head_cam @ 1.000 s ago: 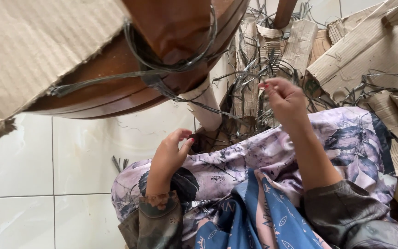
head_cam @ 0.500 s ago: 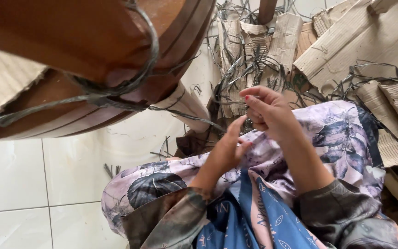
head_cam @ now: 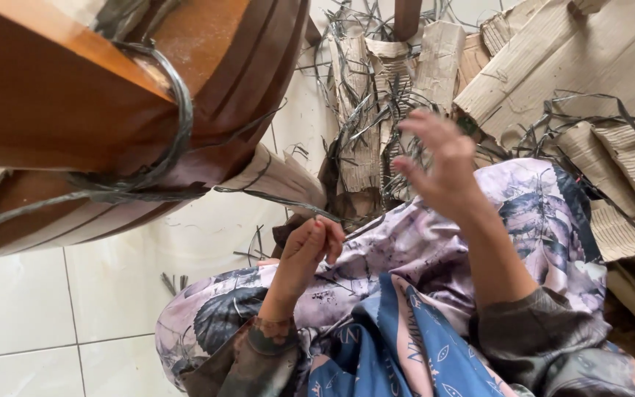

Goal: Wrapping a wooden table leg with cardboard and securing it with plastic ties for protection.

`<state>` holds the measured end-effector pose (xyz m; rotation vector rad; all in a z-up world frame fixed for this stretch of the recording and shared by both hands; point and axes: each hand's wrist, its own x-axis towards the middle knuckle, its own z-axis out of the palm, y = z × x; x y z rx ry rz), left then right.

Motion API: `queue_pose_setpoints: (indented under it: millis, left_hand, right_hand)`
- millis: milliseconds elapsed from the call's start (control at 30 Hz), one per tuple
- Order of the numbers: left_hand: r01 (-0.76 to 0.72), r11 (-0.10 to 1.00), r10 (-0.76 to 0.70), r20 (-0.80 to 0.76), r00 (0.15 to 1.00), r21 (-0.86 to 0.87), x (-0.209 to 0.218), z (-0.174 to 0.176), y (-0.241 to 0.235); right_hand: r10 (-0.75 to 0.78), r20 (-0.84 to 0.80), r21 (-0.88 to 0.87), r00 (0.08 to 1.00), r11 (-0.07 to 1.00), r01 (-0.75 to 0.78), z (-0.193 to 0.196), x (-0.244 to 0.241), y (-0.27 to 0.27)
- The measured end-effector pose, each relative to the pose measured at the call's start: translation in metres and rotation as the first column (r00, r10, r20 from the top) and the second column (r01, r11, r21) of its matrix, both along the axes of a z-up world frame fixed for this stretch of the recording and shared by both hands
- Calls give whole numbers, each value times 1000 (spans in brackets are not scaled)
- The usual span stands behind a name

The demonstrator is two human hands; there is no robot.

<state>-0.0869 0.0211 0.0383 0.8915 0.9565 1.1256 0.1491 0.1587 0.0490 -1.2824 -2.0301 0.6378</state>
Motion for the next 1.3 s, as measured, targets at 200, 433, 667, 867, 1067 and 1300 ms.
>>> queue_pose_setpoints:
  millis: [200, 433, 667, 867, 1067, 1300]
  left_hand:
    - [-105, 994, 109, 191, 975, -29, -14, 20, -5]
    - [-265, 952, 270, 13, 963, -150, -83, 22, -29]
    - [-263, 964, 248, -215, 945, -42, -118, 53, -34]
    - [-342, 937, 280, -440, 853, -65, -116, 57, -17]
    - [-452, 885, 445, -495, 746, 114, -110, 43, -5]
    - [-445, 893, 408, -538, 738, 67, -112, 39, -19]
  right_hand:
    - [442, -436, -468, 784, 633, -617, 38, -46, -43]
    - [428, -237, -617, 872, 627, -476, 55, -12, -21]
    - [318, 73, -392, 945, 881, -266, 63, 27, -12]
    - [-98, 181, 303, 979, 952, 39, 73, -18, -13]
    - [233, -618, -179, 751, 888, -423, -6, -102, 10]
    - [-24, -703, -467, 710, 769, -436, -37, -135, 8]
